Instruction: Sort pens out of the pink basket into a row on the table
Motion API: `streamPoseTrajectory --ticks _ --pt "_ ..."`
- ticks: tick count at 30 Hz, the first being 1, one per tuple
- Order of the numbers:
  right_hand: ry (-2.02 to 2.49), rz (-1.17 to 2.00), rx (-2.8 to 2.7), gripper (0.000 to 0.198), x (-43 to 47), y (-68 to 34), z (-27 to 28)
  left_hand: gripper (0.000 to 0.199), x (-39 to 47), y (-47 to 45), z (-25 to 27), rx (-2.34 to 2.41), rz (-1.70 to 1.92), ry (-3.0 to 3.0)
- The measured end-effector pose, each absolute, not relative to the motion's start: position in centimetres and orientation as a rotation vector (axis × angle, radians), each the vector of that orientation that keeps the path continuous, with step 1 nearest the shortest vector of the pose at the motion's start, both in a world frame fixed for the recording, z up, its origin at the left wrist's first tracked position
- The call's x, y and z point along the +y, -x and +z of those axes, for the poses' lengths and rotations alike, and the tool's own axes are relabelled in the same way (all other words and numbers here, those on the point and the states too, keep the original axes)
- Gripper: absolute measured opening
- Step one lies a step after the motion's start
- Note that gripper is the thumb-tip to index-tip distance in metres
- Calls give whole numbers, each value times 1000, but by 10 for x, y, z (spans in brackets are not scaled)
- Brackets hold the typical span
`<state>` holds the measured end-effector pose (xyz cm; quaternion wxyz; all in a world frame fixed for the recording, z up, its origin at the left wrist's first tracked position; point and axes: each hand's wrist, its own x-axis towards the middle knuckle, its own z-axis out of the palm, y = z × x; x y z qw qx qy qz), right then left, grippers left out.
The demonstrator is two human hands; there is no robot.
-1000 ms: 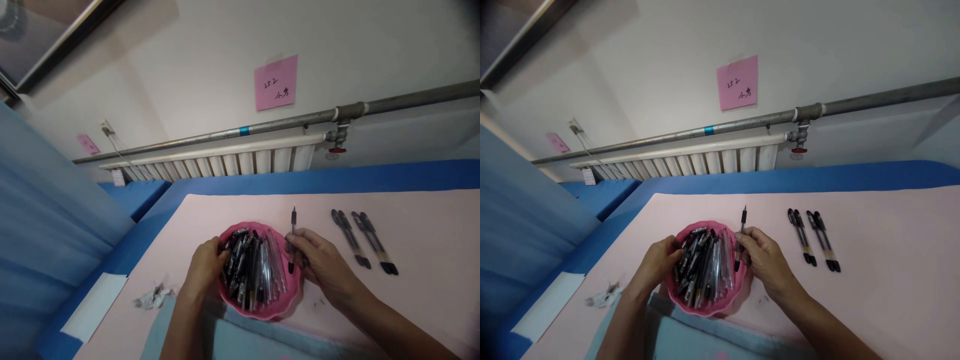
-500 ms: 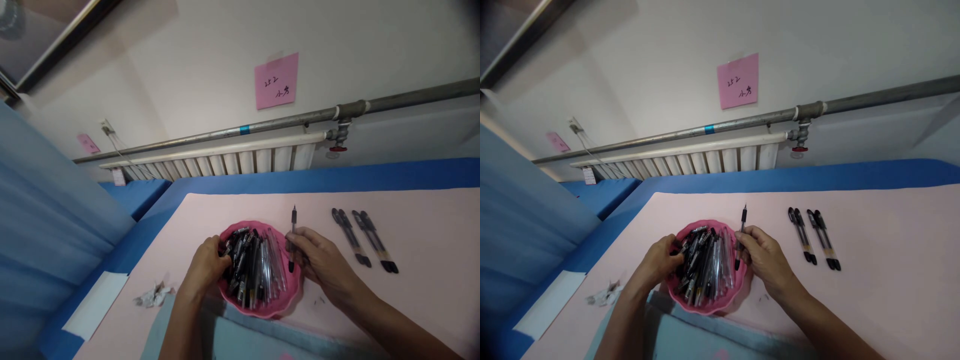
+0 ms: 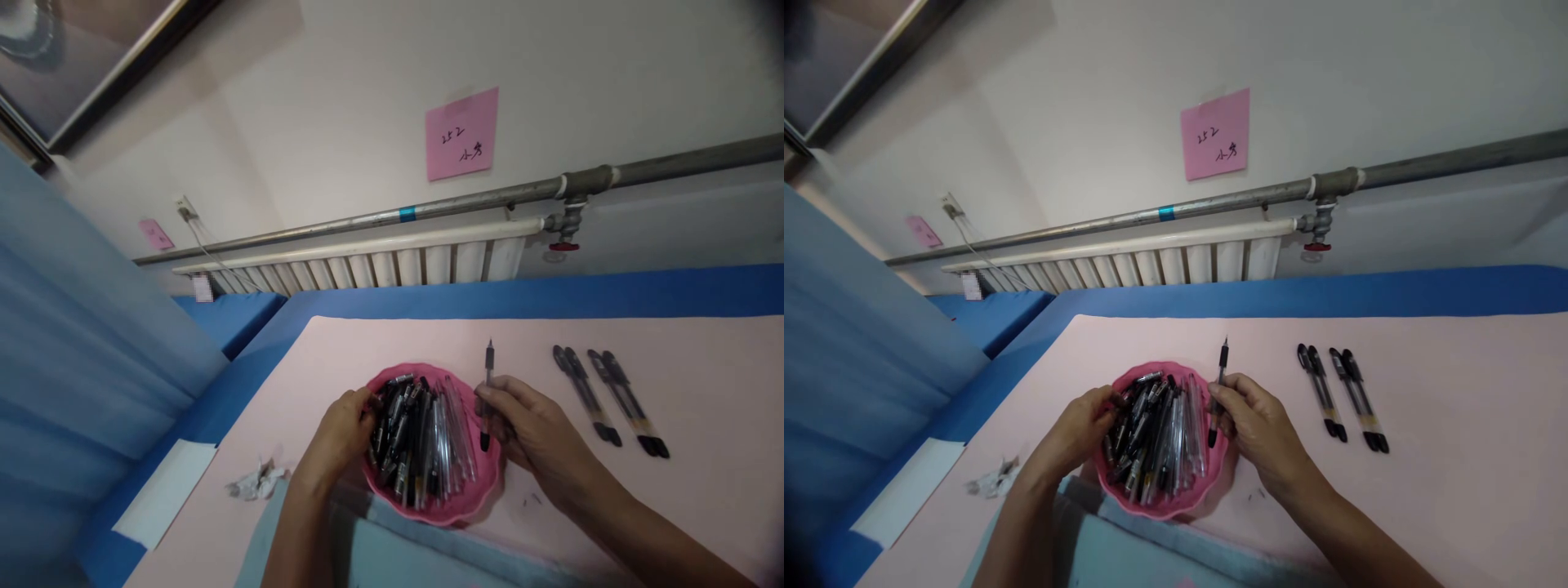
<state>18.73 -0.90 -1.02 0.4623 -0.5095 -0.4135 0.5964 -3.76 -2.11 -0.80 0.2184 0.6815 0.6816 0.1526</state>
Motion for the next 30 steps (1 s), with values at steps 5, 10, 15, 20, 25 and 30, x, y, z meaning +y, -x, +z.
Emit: streamPoseTrajectory --ticks 5,10,15,20,25,30 --pt "1257 1471 -1023 22 -9 -188 -10 26 -24 35 0 1976 345 -1851" --pt "1261 1476 -1031 20 -7 -188 -11 24 -25 33 7 2040 243 -1852" --pt "1252 1459 -1049 22 -8 -188 -11 20 -26 34 9 1988 215 -1847" --pt "1248 1463 -1051 23 -7 -189 -12 28 -24 39 7 1842 174 -1956" --pt "1249 1471 -1063 23 -5 -190 -13 30 -23 36 -1 1956 91 -1903" --pt "1235 1458 -1060 24 -5 -189 -14 31 -27 22 -2 2155 -25 -1860"
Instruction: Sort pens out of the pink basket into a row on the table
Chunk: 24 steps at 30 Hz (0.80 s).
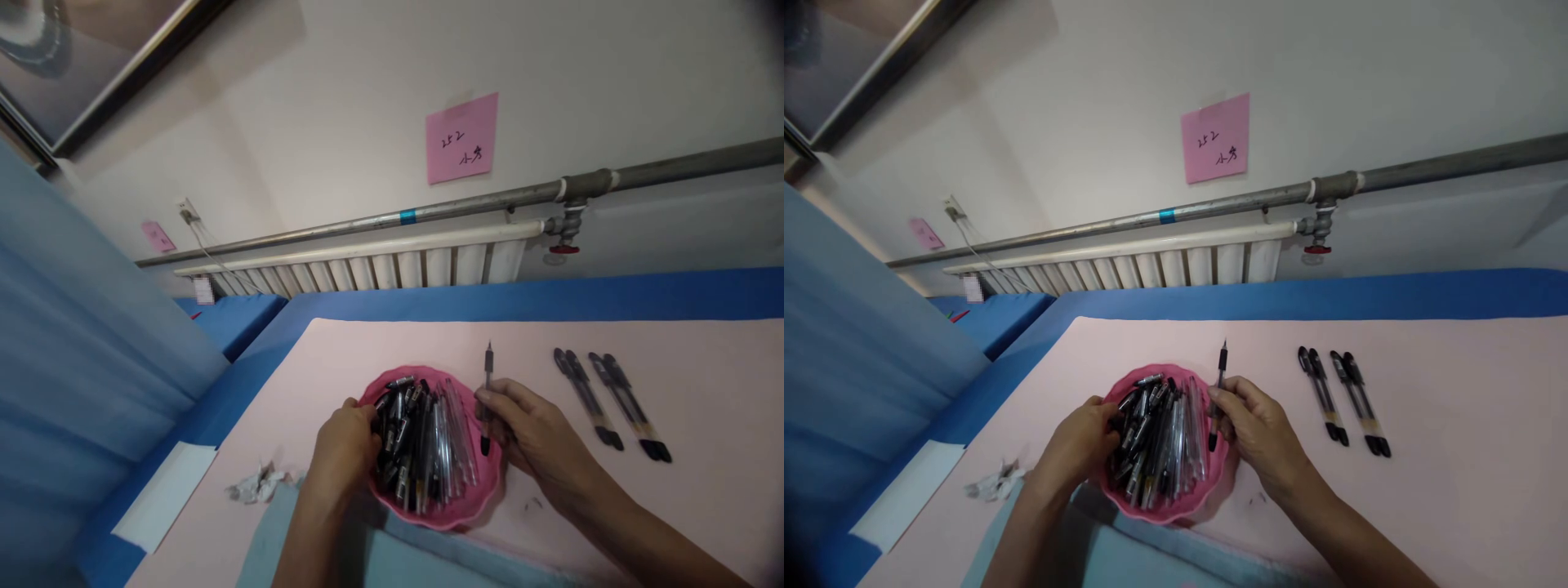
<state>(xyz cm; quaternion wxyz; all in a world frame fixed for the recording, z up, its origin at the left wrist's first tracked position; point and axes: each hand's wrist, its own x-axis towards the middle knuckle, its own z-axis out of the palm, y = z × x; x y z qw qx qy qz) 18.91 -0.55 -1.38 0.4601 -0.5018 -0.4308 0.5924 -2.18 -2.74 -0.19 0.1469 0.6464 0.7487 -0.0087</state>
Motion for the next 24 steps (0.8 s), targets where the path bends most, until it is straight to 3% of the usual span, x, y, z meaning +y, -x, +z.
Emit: streamPoseTrajectory --ticks 8,24 --pt "1231 1471 -1084 24 -5 -190 -16 31 -30 6 6 2266 -201 -1847" --pt "1225 1453 -1130 27 -8 -189 -14 34 -21 4 -5 2356 -56 -1795"
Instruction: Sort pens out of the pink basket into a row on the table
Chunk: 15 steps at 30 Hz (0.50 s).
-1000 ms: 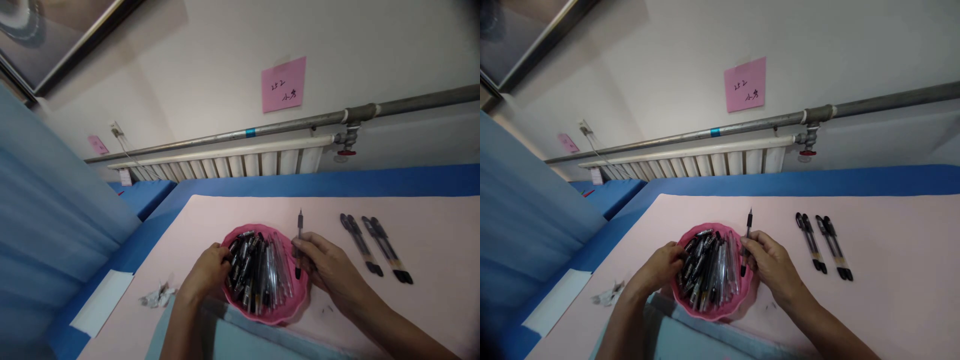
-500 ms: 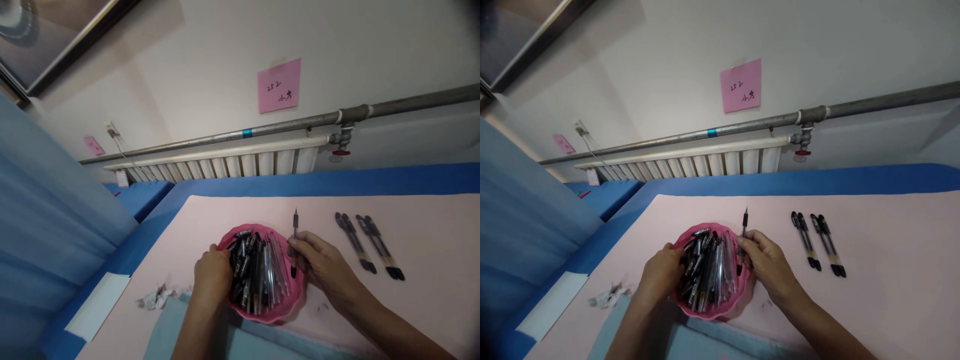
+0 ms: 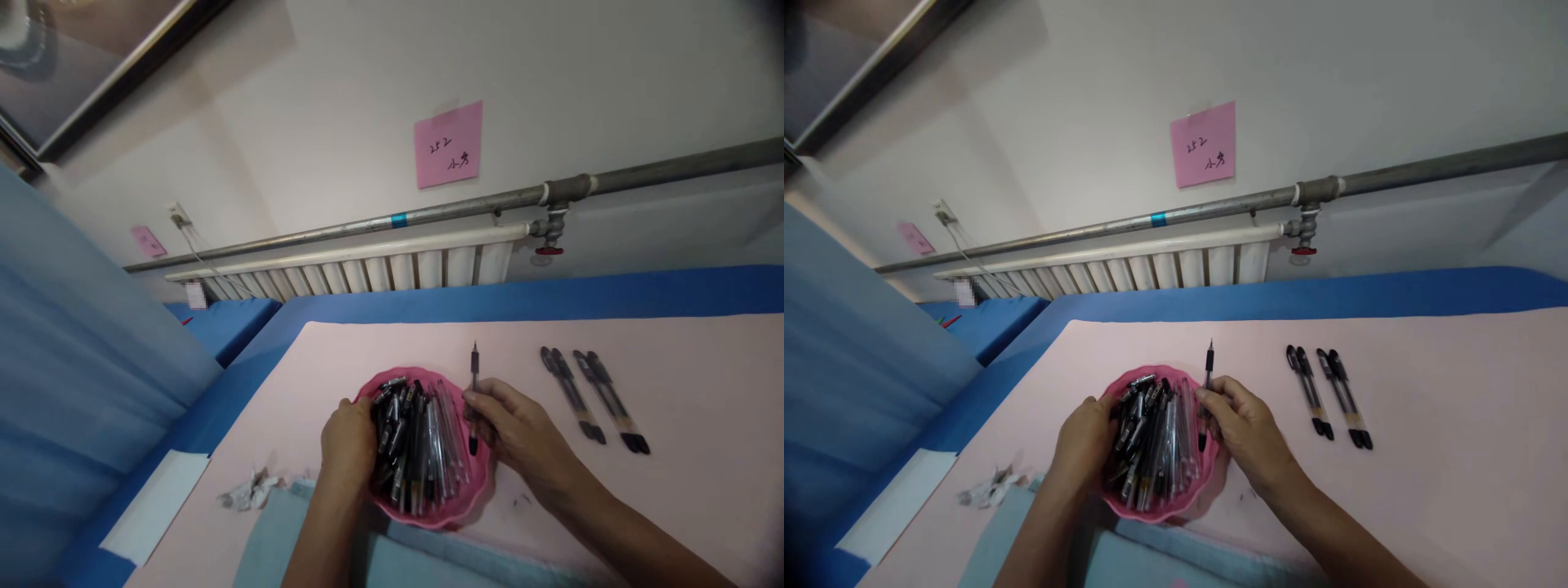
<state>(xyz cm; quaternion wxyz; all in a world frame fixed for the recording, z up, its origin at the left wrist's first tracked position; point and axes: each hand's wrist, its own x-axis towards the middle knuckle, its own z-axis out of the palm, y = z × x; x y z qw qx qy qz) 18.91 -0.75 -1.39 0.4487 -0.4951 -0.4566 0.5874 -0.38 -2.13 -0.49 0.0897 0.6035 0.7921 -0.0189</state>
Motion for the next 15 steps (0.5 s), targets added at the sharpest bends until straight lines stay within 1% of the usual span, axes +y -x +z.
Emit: streamPoseTrajectory --ticks 5,10,15 --pt "1198 1463 -1173 28 -8 -188 -18 34 -17 9 -13 2387 72 -1790" --pt "1198 1407 -1293 27 -9 -189 -21 38 -15 14 -16 2351 158 -1787" --pt "1193 1371 -1339 25 -9 -189 -22 27 -16 13 -14 2374 321 -1780"
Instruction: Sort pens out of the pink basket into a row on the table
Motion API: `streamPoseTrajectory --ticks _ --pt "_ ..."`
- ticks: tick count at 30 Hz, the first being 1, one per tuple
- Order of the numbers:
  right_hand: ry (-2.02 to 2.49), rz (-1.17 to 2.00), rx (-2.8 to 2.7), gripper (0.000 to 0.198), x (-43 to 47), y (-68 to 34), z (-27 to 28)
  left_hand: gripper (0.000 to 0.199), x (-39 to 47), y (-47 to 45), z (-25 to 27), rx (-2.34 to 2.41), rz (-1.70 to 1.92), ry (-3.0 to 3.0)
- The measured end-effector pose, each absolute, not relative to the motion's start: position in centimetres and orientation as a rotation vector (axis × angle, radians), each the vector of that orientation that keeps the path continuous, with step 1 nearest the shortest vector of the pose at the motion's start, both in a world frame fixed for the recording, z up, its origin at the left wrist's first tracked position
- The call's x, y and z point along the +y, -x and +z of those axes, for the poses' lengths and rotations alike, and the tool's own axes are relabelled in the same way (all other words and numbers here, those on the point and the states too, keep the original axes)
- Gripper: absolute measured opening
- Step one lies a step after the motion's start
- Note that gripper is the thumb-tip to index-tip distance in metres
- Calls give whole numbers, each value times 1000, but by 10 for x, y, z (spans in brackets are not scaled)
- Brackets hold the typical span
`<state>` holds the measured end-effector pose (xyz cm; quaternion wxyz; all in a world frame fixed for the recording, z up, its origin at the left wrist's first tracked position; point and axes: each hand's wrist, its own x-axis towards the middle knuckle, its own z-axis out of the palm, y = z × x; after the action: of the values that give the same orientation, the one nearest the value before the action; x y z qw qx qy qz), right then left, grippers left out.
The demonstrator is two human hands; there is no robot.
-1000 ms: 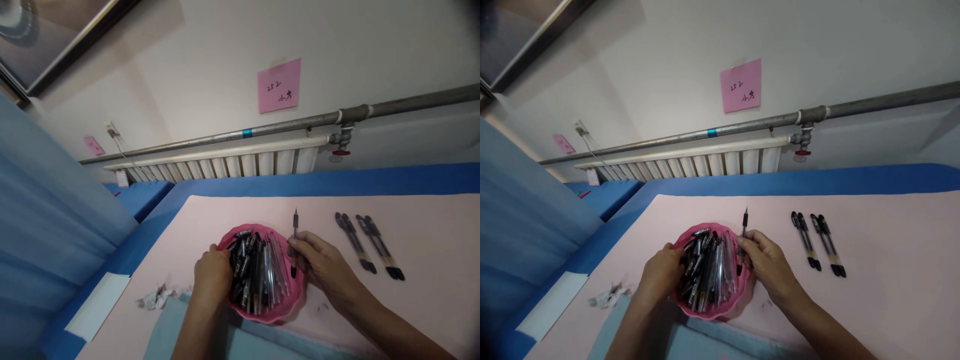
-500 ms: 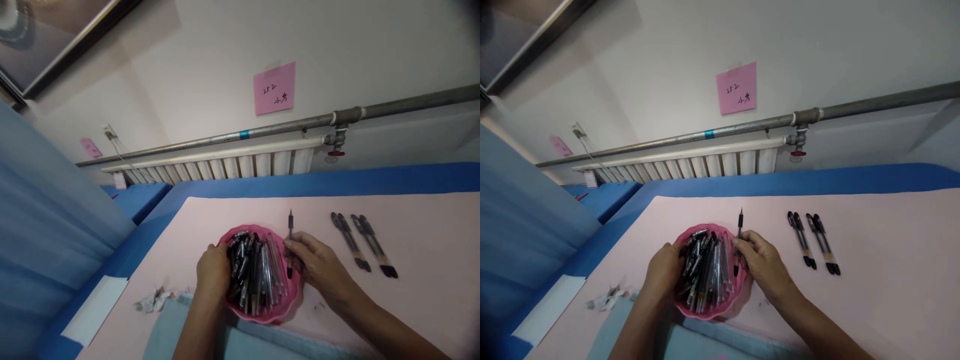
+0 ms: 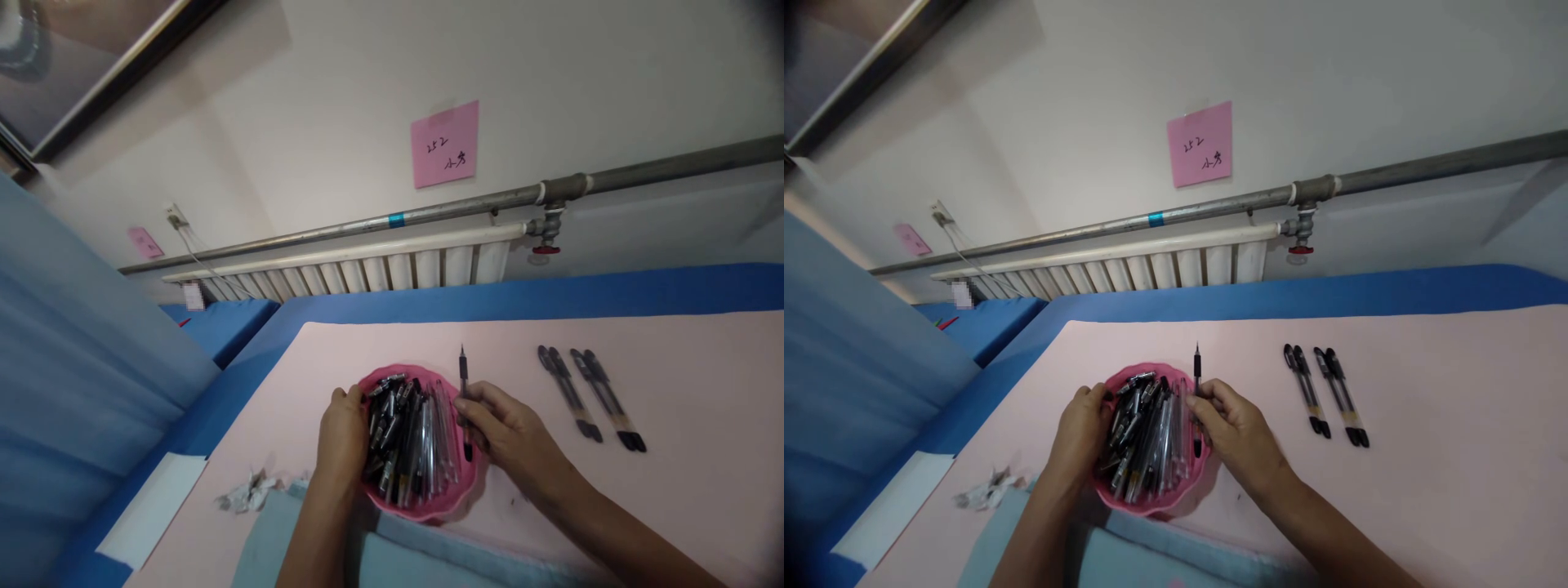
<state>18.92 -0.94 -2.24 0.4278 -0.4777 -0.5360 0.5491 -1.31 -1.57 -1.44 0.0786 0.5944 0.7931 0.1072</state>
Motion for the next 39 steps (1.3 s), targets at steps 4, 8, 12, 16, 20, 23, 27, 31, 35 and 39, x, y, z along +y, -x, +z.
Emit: streamPoseTrajectory --ticks 4,8,12,16,20,23,27,31,35,39 --pt "1183 1360 -1388 24 -10 -189 -25 18 -18 15 -13 2428 440 -1750" --pt "1178 1350 -1410 23 -9 -189 -27 13 -18 17 -13 2455 459 -1716" --pt "1163 1333 -1432 22 -8 -190 -29 13 -17 19 -13 2466 515 -1683" --pt "1156 1311 -1455 22 -7 -191 -31 16 -17 20 -14 2532 483 -1746" --pt "1145 1299 -1462 22 -7 -191 -32 15 -16 24 -16 2566 567 -1799" --pt "1159 1289 -1475 21 -7 -191 -33 13 -14 30 -16 2466 824 -1712" --pt "1169 1250 -1500 21 -9 -191 -26 14 -13 32 -11 2006 1353 -1293" --pt "1128 1190 -1602 17 -18 -188 -16 29 -13 23 -4 1359 1517 -822" --pt "1066 1110 -1902 15 -29 -184 -13 30 -17 14 4 1130 1492 -667" --pt "1021 1021 -2112 16 -35 -180 -12 27 -22 9 7 1050 1454 -639"
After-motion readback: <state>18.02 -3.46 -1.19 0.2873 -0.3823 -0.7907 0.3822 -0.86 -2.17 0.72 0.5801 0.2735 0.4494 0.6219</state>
